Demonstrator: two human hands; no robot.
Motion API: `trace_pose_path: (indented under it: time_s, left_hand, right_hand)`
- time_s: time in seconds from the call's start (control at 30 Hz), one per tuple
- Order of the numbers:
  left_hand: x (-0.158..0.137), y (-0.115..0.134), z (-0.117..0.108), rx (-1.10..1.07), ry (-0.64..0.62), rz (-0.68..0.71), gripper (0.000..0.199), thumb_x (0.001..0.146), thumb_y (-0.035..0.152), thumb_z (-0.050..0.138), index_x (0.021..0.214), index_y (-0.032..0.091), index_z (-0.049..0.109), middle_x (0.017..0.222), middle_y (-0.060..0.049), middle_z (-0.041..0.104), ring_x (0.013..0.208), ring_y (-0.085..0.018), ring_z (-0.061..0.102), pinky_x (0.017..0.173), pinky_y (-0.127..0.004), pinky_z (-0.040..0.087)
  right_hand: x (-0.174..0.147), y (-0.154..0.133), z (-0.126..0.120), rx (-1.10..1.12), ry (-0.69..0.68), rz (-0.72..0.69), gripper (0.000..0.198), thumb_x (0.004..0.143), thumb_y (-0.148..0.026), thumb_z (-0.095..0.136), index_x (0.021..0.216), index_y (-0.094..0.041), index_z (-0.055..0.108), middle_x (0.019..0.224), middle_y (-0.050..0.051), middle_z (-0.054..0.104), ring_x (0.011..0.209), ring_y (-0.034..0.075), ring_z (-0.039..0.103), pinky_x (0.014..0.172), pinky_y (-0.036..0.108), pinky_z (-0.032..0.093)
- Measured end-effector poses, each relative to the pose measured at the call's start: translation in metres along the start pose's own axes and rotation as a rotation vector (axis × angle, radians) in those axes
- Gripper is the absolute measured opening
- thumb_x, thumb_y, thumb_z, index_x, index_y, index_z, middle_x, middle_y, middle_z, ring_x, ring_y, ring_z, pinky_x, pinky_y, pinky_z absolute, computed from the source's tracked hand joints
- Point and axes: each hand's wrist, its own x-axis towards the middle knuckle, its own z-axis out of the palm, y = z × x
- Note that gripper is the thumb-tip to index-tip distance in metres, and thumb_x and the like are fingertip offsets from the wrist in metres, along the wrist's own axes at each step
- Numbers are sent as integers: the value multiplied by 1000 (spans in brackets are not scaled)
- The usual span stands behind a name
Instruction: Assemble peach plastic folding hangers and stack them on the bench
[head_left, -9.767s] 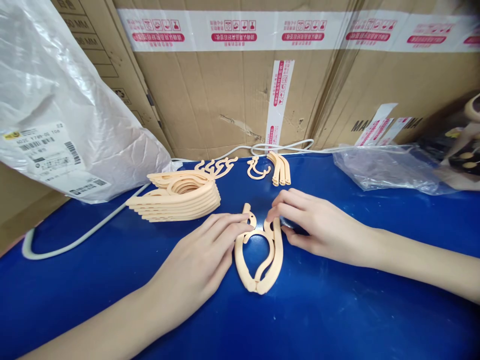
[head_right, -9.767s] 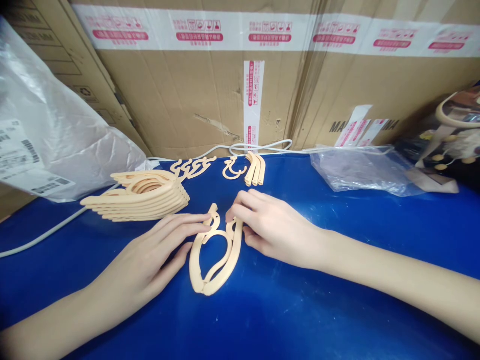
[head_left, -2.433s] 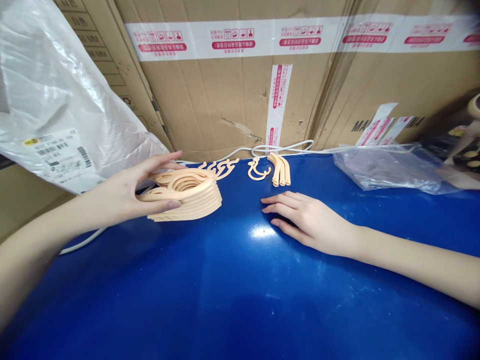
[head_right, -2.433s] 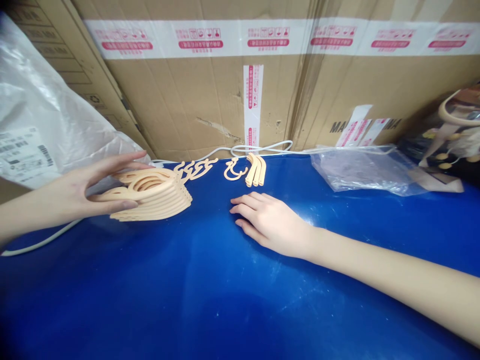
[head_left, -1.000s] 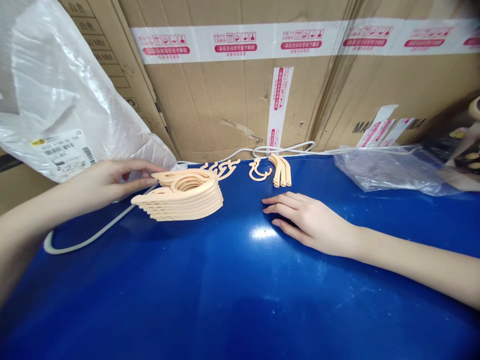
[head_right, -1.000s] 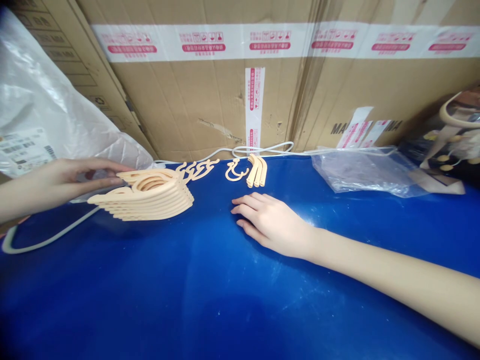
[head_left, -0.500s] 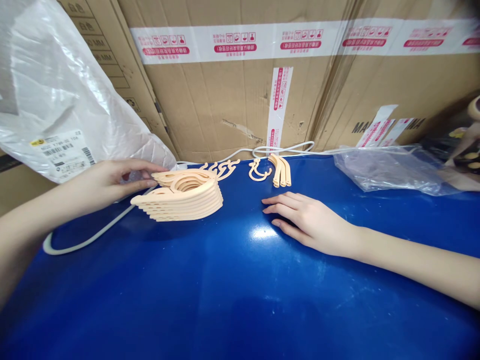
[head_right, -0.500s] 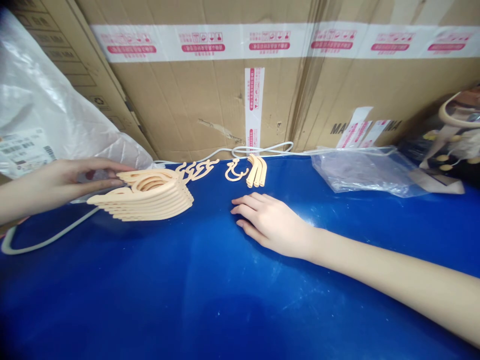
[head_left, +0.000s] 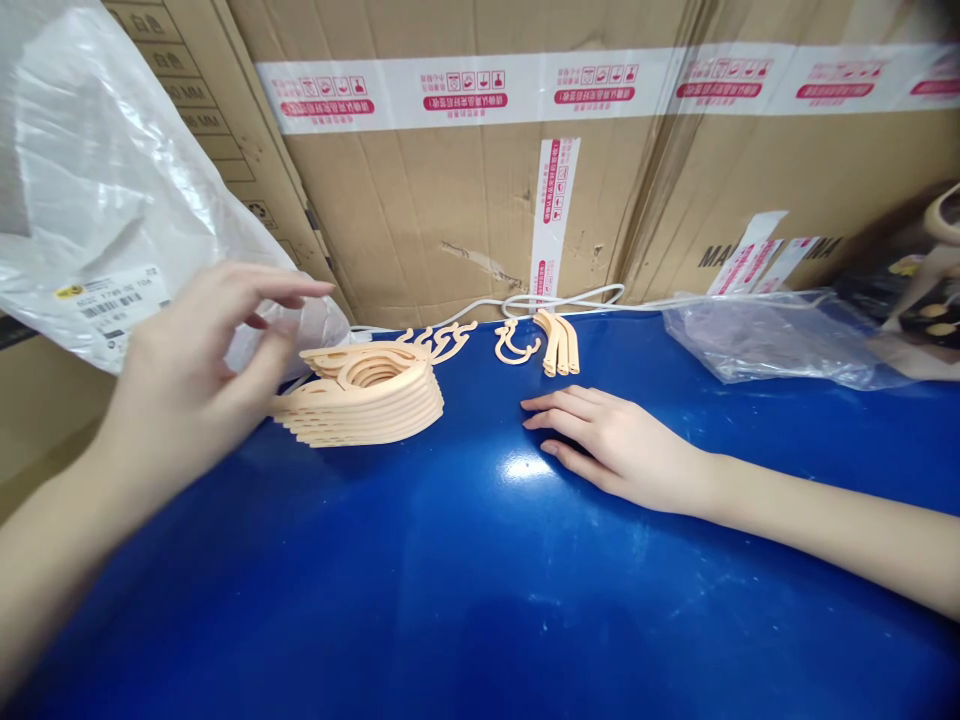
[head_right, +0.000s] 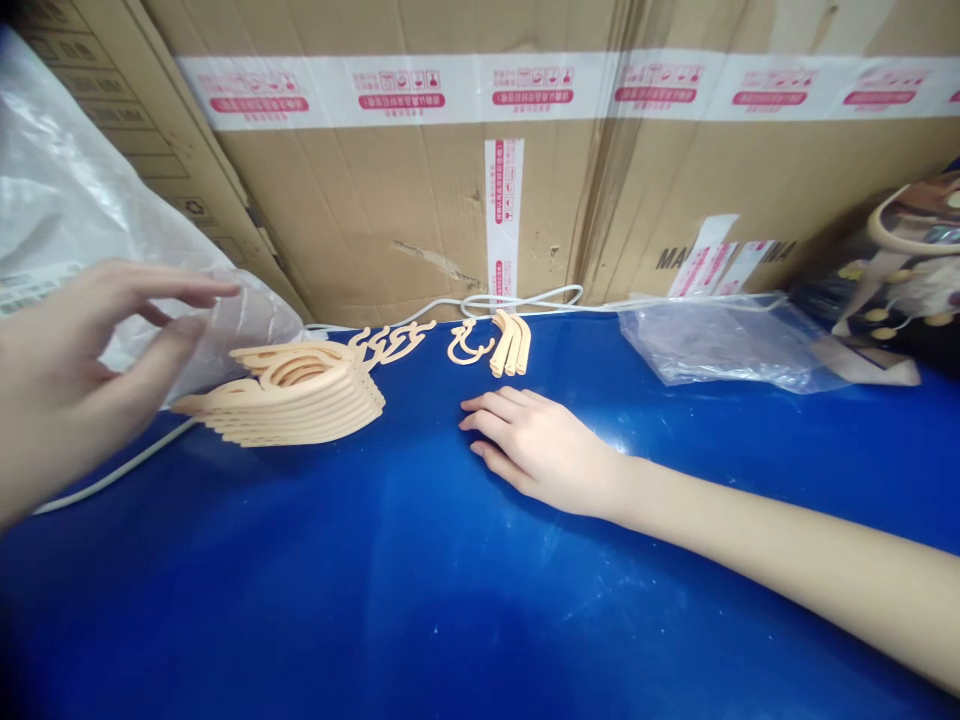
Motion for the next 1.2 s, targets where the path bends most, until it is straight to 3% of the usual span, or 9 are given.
trace_pose_path:
  time_s: [0.07,0.2,0.33,0.43,0.67,0.87,1.03,1.2]
  left_hand:
    - [-9,24,7,-83,-12,107,26,92,25,42,113,25,57,113,-2,61,107,-23,57,98,-38,43]
    - [-32,62,30,-216,-292,350,35,92,22,44,125,28,50,121,-3,60,114,-20,55,99,-36,45]
    - [-49,74,50,-262,-575,395,42,97,28,42,138,24,40,142,-5,47,132,-21,41,108,-39,39]
    - [-51,71,57,-268,-672,348,45,98,36,42,141,25,36,149,-3,39,137,-22,35,111,-41,35]
    - [-50,67,56,-283,-698,337,46,98,39,41,141,27,36,150,-3,37,137,-22,34,112,-43,33]
    - [-50,67,57,-311,-695,301,44,97,38,42,140,28,38,149,-2,39,136,-23,36,112,-44,32]
    - [-52,65,58,-315,-702,286,45,97,39,42,140,30,37,149,-1,38,137,-23,35,113,-45,32]
    - [-52,65,57,-319,-706,295,45,97,40,41,140,29,37,149,-1,38,137,-23,35,113,-45,32]
  right_hand:
    - [0,0,1,0,0,0,27,97,-26,40,112,-16,59,125,10,59,112,21,56,97,40,47]
    - [0,-1,1,-8,4,4,28,98,-26,39,112,-15,60,125,10,59,111,21,56,97,40,46]
    - [1,-1,1,-7,12,6,28,97,-27,39,112,-15,59,125,10,59,111,21,56,96,40,47]
    - [1,-1,0,0,5,14,27,97,-27,40,113,-16,59,126,10,58,112,21,55,96,39,47]
    - [3,-2,-2,14,-5,33,27,97,-29,40,113,-17,58,124,9,60,110,21,57,96,38,45]
    - [18,28,-30,82,177,301,22,94,-34,46,100,-19,61,100,6,67,91,20,63,81,33,49]
    - [38,74,-37,-35,-34,633,41,91,-49,46,119,-19,51,92,7,69,77,23,65,69,33,46]
    - [56,95,-21,-95,-83,729,52,91,-59,38,116,-15,53,94,14,70,82,28,65,71,37,46]
